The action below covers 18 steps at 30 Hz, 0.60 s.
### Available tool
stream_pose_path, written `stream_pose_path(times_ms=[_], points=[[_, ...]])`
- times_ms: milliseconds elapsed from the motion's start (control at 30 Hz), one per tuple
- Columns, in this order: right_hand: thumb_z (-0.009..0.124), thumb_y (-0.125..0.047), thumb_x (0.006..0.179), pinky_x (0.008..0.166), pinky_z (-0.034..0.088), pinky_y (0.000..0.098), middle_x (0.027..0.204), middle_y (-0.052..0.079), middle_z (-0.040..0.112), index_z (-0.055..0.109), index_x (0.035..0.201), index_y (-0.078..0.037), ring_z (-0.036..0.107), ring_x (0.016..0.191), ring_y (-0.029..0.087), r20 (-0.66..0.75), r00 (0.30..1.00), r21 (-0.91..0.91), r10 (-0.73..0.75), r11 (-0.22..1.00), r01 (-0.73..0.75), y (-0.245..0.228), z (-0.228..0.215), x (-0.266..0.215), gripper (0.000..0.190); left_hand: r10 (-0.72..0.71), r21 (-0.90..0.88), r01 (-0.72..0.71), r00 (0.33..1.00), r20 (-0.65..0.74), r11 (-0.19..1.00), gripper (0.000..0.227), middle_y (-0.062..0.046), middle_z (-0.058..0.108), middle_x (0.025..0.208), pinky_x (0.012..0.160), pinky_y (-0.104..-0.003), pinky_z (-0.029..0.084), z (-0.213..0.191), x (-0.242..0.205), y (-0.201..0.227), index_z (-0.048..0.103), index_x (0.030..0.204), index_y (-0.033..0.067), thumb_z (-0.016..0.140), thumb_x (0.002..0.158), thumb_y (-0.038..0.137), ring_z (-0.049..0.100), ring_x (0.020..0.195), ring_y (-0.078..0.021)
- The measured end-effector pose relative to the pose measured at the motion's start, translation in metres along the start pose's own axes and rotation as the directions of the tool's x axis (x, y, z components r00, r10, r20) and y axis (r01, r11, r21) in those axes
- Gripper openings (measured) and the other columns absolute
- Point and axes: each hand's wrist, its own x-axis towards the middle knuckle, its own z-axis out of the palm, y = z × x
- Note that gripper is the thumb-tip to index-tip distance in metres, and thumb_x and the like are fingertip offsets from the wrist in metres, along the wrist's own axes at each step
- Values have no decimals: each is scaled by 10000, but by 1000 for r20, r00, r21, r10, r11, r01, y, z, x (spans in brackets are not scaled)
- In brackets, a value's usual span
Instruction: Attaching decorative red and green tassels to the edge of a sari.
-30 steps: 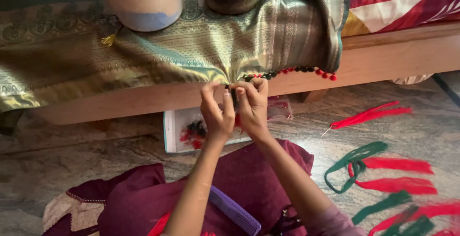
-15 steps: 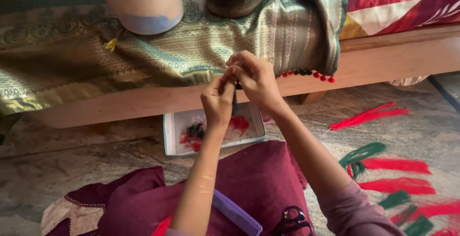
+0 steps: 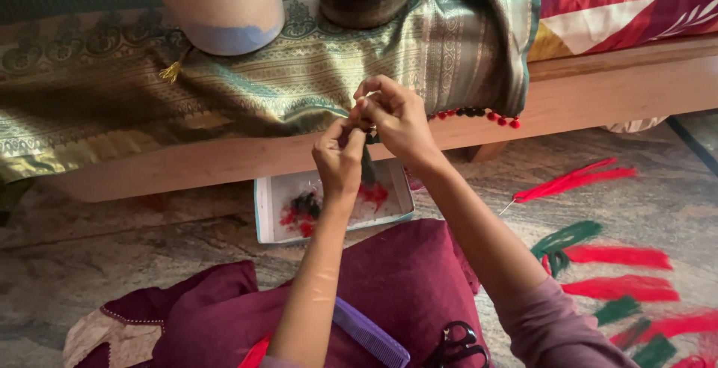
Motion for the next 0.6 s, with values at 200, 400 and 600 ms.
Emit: stream_pose_path(times_ms=[200,400,600], points=[[564,-10,1035,742,622,272,892,91,737,621,1111,-8,716,831,120,-9,998,63,58,996,-57,2,-1,6,95,-101,-13,101,995,-1,995,275,-73,753,847,622,-297,502,1,1,7,773,974,-9,516,896,51,626,683,-117],[559,2,1024,715,610,287,907,105,791,623,1109,-10,754,812,153,31,977,-283,-211,936,212,-21,-5,-1,107,-112,-156,130,987,118,979,337,-49,719,876,632,-229,444,-9,1,-5,760,1110,-13,495,932,98,577,714,-69],[509,-46,1050,790,691,328,938,98,749,613,1114,-40,765,866,171,32,999,-23,-16,1000,17,-16,-11,32,122,-211,-376,297,944,253,878,384,-51,713,896,586,-216,419,-20,3,-22,740,1156,-47,467,932,104,546,658,-57]])
